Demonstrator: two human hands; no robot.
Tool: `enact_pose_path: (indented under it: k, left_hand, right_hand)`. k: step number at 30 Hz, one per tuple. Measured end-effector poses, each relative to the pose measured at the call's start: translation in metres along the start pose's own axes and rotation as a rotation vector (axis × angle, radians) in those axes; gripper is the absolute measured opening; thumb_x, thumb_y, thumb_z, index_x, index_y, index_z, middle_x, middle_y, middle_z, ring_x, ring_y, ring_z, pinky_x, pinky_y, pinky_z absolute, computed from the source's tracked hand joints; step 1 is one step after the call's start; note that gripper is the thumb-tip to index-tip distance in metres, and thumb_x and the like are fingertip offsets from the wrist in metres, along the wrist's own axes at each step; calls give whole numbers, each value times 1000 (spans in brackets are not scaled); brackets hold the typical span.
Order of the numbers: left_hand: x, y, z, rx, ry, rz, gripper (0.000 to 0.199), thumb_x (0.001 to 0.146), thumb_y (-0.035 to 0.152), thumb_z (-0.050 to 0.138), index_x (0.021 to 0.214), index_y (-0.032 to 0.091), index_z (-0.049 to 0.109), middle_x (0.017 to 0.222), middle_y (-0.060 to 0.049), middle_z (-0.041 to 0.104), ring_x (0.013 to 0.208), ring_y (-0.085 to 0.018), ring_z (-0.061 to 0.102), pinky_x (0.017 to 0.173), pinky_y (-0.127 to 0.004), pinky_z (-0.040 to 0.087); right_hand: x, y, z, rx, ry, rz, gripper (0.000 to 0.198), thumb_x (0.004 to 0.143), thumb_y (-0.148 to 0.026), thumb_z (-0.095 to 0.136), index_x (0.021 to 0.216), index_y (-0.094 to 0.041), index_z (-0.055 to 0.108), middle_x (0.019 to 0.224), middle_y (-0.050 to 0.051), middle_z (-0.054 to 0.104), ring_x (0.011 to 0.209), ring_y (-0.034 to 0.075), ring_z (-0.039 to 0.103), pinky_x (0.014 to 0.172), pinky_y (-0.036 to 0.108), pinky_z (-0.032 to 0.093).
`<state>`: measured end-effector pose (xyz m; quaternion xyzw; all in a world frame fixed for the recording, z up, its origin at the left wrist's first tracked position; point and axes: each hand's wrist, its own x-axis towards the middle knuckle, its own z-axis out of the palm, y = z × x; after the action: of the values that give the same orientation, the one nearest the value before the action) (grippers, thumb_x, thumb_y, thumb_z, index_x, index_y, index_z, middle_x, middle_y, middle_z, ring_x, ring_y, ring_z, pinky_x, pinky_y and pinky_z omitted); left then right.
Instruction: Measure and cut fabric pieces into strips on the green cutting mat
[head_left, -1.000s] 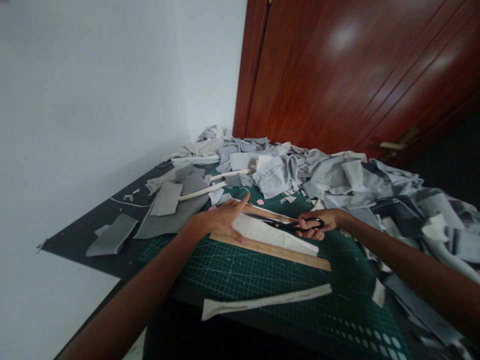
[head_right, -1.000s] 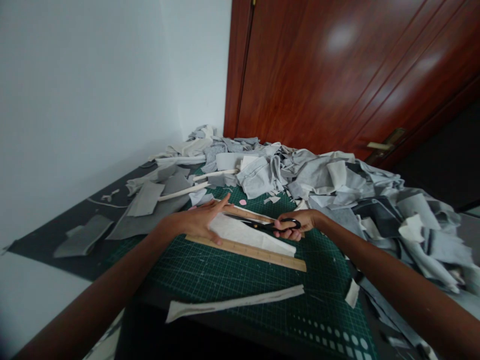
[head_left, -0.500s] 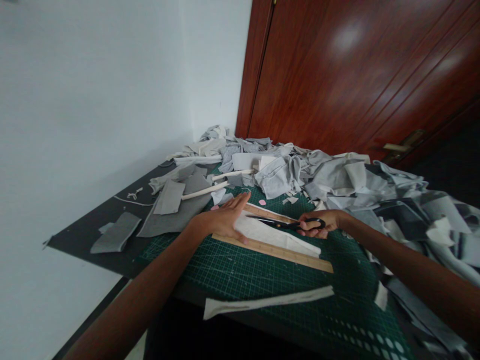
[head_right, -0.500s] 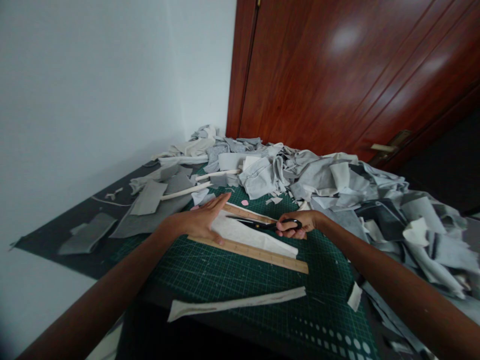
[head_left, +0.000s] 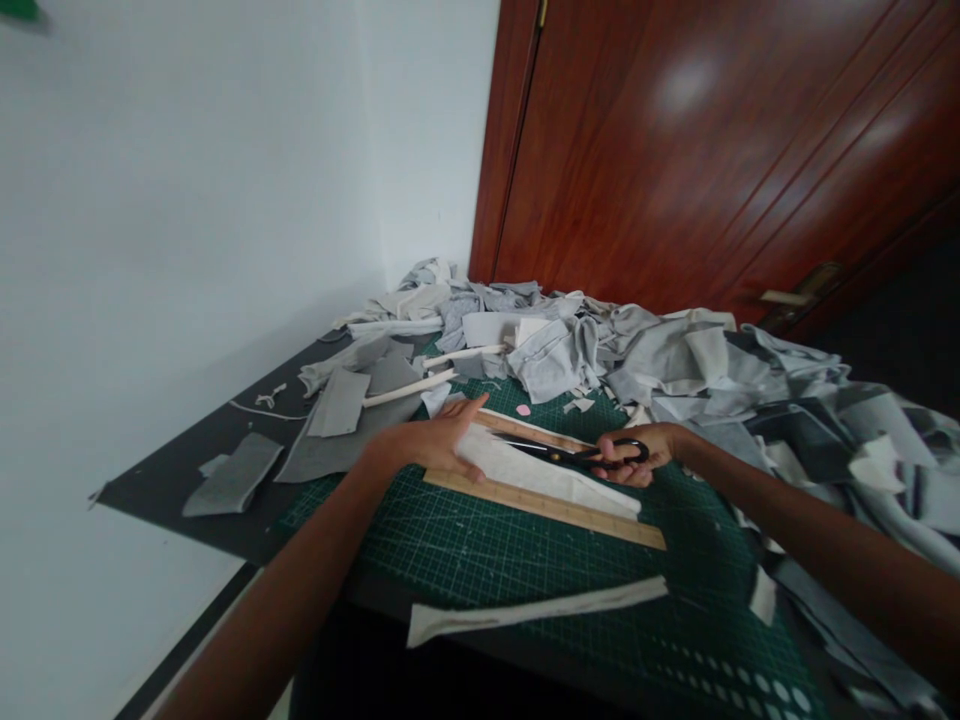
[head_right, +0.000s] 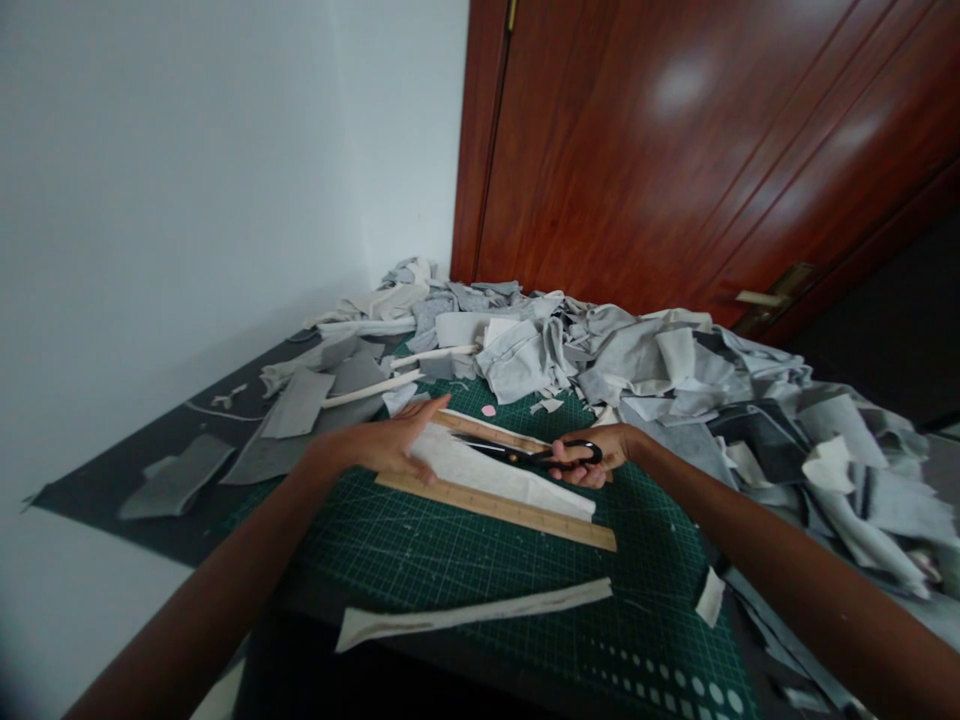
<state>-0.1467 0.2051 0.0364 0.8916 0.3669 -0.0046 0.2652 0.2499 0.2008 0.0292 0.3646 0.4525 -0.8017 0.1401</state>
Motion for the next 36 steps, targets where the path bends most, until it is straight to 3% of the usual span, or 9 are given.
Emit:
enact_pose_path:
  k: [2, 5, 12, 18, 24, 28, 31, 36]
  left_hand:
    - [-3, -5, -6, -18, -38, 2, 139, 68, 88, 69, 168, 18, 2, 176, -19, 5, 162, -37, 12, 129, -43, 16]
    - [-6, -8, -12, -9, -77, -4, 133, 69, 89, 68, 168, 20, 14, 176, -16, 6, 162, -39, 7, 130, -48, 12]
    - [-3, -7, -12, 27, -86, 15, 125, 70, 87, 70, 168, 30, 17, 176, -11, 7, 162, -39, 9, 129, -54, 13]
    - [-1, -8, -11, 26, -79, 18, 127, 69, 88, 71, 168, 28, 19, 176, -11, 8, 162, -38, 8, 130, -53, 12]
    - [-1, -12, -7, 12, -52, -3, 138, 67, 85, 73, 169, 21, 6, 175, -17, 7, 162, -39, 12, 129, -51, 15]
    - [-3, -11, -7, 11, -34, -12, 145, 69, 79, 76, 168, 17, -11, 175, -19, 4, 161, -40, 12, 128, -47, 20]
    - [-4, -11, -6, 2, -9, 9, 147, 71, 73, 77, 165, 18, -21, 174, -19, 9, 160, -38, 18, 127, -46, 23]
    - [-5, -9, -4, 19, 53, 4, 147, 71, 65, 82, 166, 15, -17, 173, -20, 18, 158, -39, 27, 126, -44, 26]
  right_hand:
    - [1, -3, 0, 13, 2, 0, 57, 79, -68, 79, 94, -18, 54, 56, -11, 40, 38, 4, 29, 33, 16, 29]
    - [4, -8, 2, -1, -4, -14, 55, 83, -67, 76, 94, -17, 55, 57, -10, 39, 40, 4, 30, 35, 16, 28]
    - [19, -24, 8, -61, 12, -89, 63, 82, -74, 73, 97, -15, 56, 60, -12, 40, 40, 0, 28, 37, 13, 31]
    - [22, -27, 10, -111, 91, -103, 66, 78, -75, 76, 94, -14, 58, 57, -12, 43, 38, 1, 32, 34, 13, 33]
    - [23, -25, 16, -153, 197, -101, 59, 78, -67, 82, 89, -14, 57, 53, -12, 43, 35, 1, 32, 30, 12, 28]
    - [25, -28, 17, -133, 145, -99, 62, 76, -70, 81, 89, -15, 56, 54, -13, 42, 35, 1, 30, 30, 13, 30]
    - [27, -37, 20, -123, 108, -103, 66, 75, -75, 79, 90, -15, 56, 56, -12, 42, 38, 1, 31, 33, 13, 31]
    - [31, -55, 32, -143, 146, -108, 67, 73, -73, 82, 90, -14, 56, 57, -13, 38, 41, 0, 28, 36, 12, 28]
